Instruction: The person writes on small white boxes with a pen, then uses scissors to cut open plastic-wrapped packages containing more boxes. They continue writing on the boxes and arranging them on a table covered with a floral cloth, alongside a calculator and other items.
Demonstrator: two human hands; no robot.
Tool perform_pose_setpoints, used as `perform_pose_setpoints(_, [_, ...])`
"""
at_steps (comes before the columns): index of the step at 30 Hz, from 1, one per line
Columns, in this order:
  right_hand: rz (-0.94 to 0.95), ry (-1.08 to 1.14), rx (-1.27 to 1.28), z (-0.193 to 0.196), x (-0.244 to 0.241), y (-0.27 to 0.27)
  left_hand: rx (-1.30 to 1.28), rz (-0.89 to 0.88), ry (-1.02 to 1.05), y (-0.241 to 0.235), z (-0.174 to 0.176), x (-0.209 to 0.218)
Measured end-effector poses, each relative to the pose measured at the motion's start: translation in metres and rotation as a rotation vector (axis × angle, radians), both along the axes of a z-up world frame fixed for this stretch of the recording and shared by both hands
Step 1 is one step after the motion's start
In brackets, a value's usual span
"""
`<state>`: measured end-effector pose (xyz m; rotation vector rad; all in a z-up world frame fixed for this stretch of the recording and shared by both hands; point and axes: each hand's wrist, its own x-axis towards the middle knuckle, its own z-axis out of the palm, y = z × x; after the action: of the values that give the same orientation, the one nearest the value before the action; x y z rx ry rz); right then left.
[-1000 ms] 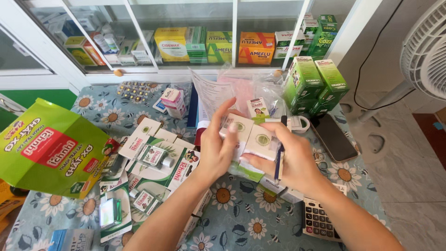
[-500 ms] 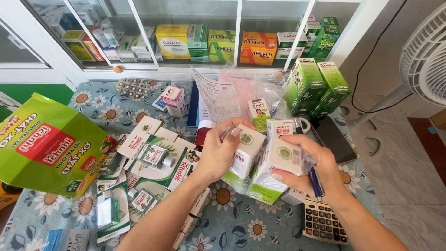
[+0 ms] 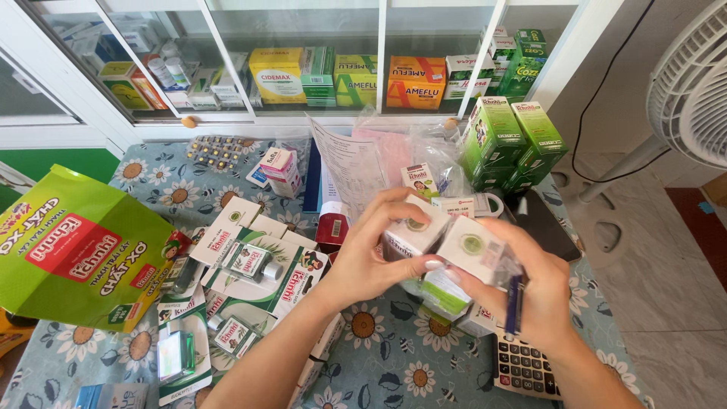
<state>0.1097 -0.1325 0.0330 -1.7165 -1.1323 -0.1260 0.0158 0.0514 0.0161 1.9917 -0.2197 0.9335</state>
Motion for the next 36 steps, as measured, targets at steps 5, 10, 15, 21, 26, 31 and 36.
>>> perform_pose_setpoints(5, [0.024, 0.13, 0.553, 0.009, -0.005, -0.038, -0.879, 0.156, 0.195, 0.03, 0.0, 0.004])
perform_pose_setpoints(10, [0.142, 0.258, 0.721, 0.013, -0.001, -0.047, -1.14, -0.22, -0.05, 0.019, 0.008, 0.015])
perform_pose_setpoints(15, [-0.025, 0.246, 0.275, 0.011, 0.001, -0.043, -1.471, -0.305, 0.003, 0.014, 0.011, 0.015])
perform_pose_setpoints(21, [0.026, 0.239, 0.211, -0.004, 0.003, -0.033, -1.426, -0.177, -0.045, 0.019, 0.01, 0.013])
perform_pose_setpoints(26, [0.103, 0.272, 0.232, -0.009, 0.003, -0.027, -1.583, -0.369, -0.056, 0.006, 0.006, 0.013])
perform_pose_setpoints(31, [0.061, 0.153, -0.097, -0.003, 0.004, -0.002, -1.556, -0.371, 0.007, -0.006, 0.005, 0.011])
perform_pose_setpoints(36, [0.107, -0.109, -0.134, 0.011, -0.012, 0.017, -1.535, -0.285, 0.025, -0.001, 0.003, 0.013])
